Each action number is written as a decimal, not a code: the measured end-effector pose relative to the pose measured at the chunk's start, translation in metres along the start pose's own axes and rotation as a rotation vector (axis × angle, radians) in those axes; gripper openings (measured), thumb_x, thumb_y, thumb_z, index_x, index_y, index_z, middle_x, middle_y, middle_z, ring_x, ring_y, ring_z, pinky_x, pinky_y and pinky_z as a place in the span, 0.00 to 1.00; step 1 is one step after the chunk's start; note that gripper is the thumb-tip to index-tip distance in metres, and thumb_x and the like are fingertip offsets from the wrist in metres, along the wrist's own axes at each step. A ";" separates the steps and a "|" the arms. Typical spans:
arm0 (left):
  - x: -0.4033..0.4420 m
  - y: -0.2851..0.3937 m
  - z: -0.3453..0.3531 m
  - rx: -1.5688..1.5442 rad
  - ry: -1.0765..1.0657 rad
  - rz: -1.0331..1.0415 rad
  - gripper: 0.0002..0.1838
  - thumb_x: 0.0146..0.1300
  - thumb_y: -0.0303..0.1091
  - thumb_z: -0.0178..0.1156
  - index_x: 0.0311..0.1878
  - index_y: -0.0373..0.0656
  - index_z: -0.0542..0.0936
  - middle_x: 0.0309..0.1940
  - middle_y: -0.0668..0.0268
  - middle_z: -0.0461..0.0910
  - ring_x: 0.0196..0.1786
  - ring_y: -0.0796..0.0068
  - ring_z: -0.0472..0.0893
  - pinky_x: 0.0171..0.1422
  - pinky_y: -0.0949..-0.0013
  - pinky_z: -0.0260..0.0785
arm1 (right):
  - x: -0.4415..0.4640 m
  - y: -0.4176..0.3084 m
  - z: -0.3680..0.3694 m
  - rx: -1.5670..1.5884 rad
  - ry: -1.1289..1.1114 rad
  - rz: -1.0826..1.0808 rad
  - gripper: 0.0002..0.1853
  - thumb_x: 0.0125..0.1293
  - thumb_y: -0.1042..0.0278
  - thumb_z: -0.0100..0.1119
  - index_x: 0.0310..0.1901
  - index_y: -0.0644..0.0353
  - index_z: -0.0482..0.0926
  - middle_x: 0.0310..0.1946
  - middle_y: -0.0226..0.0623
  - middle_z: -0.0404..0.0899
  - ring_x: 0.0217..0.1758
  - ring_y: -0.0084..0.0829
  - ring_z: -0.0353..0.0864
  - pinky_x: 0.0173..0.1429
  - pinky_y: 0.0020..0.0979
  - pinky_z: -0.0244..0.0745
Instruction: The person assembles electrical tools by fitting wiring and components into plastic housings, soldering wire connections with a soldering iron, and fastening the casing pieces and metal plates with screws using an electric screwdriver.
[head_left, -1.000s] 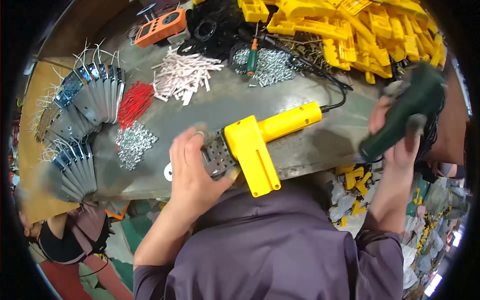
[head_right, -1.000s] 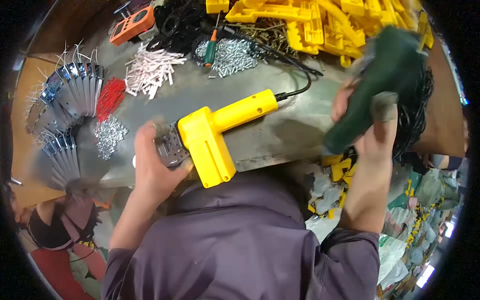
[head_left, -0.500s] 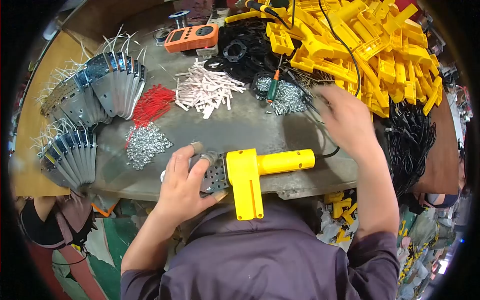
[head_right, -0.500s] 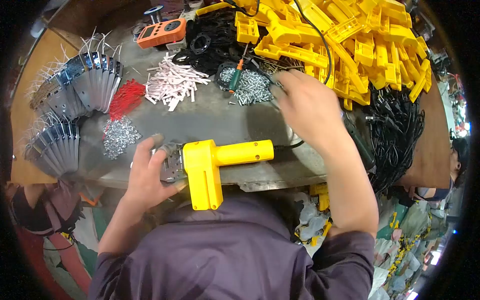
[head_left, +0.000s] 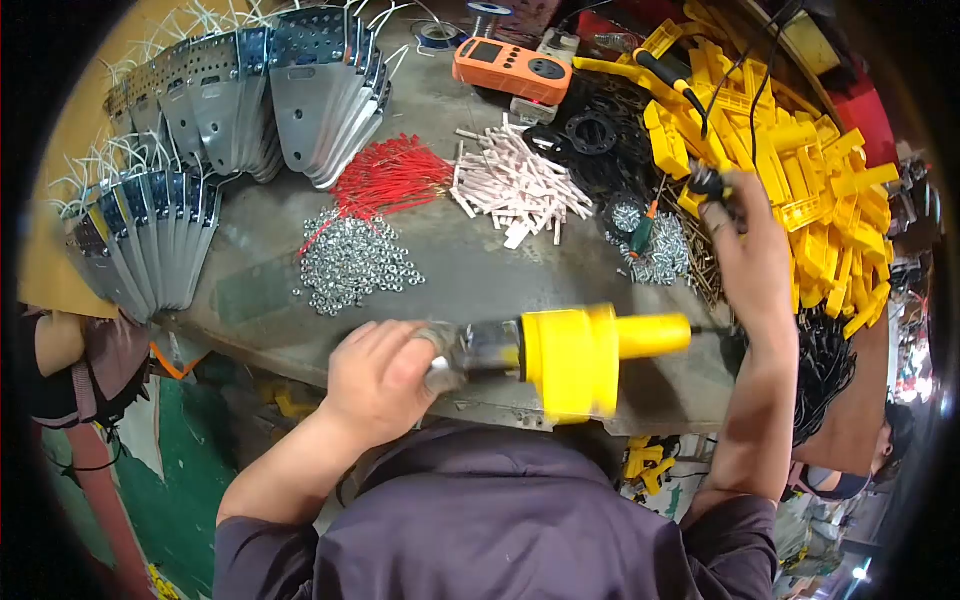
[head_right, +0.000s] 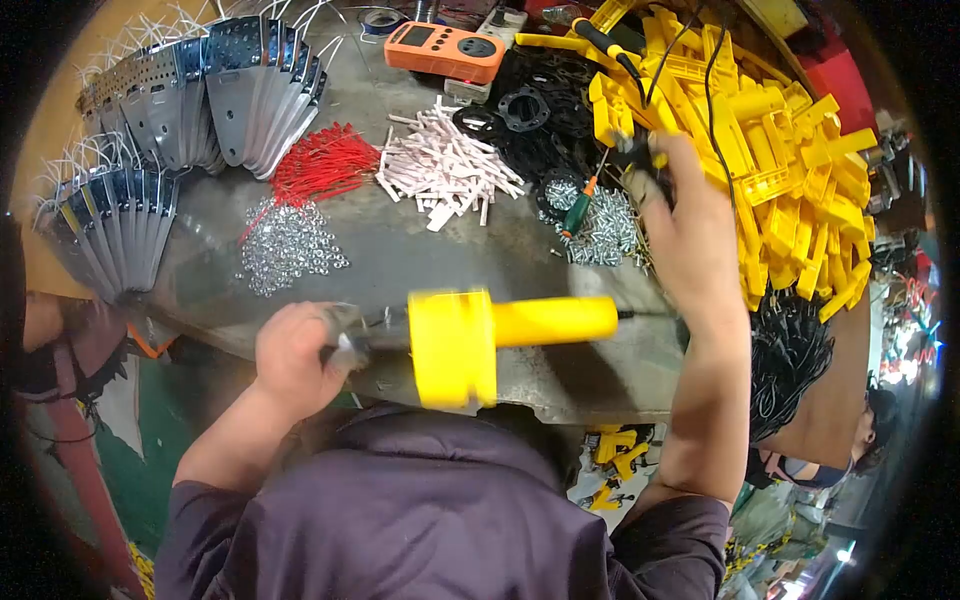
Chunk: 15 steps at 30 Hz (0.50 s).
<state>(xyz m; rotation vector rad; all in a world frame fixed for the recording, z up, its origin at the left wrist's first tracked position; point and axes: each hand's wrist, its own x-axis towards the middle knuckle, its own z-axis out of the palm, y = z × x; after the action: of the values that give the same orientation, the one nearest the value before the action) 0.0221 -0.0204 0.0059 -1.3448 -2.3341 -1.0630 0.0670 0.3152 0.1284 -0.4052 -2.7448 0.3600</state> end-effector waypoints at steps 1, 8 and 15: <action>0.000 -0.001 0.000 -0.018 0.029 -0.101 0.21 0.46 0.28 0.72 0.44 0.40 0.74 0.40 0.57 0.81 0.41 0.53 0.82 0.45 0.59 0.74 | 0.010 -0.012 -0.002 0.168 0.090 -0.103 0.17 0.65 0.67 0.56 0.54 0.61 0.72 0.41 0.53 0.79 0.45 0.53 0.79 0.48 0.40 0.73; 0.006 -0.009 0.000 0.111 0.273 0.007 0.18 0.44 0.26 0.66 0.40 0.43 0.73 0.45 0.55 0.77 0.44 0.53 0.79 0.45 0.56 0.72 | 0.122 -0.076 0.024 -0.220 0.023 -0.608 0.14 0.68 0.69 0.51 0.53 0.65 0.74 0.49 0.52 0.78 0.54 0.50 0.76 0.58 0.40 0.70; 0.006 -0.013 0.001 0.092 0.341 0.006 0.16 0.43 0.28 0.64 0.37 0.44 0.73 0.43 0.59 0.78 0.47 0.55 0.80 0.57 0.51 0.70 | 0.202 -0.068 0.082 -0.435 -0.208 -0.556 0.13 0.61 0.73 0.59 0.46 0.66 0.79 0.44 0.53 0.80 0.51 0.50 0.78 0.56 0.42 0.73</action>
<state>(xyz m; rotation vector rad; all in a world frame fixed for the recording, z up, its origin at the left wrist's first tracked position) 0.0081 -0.0203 0.0024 -1.0428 -2.0989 -1.0727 -0.1608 0.3005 0.1336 0.3206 -2.9719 -0.3599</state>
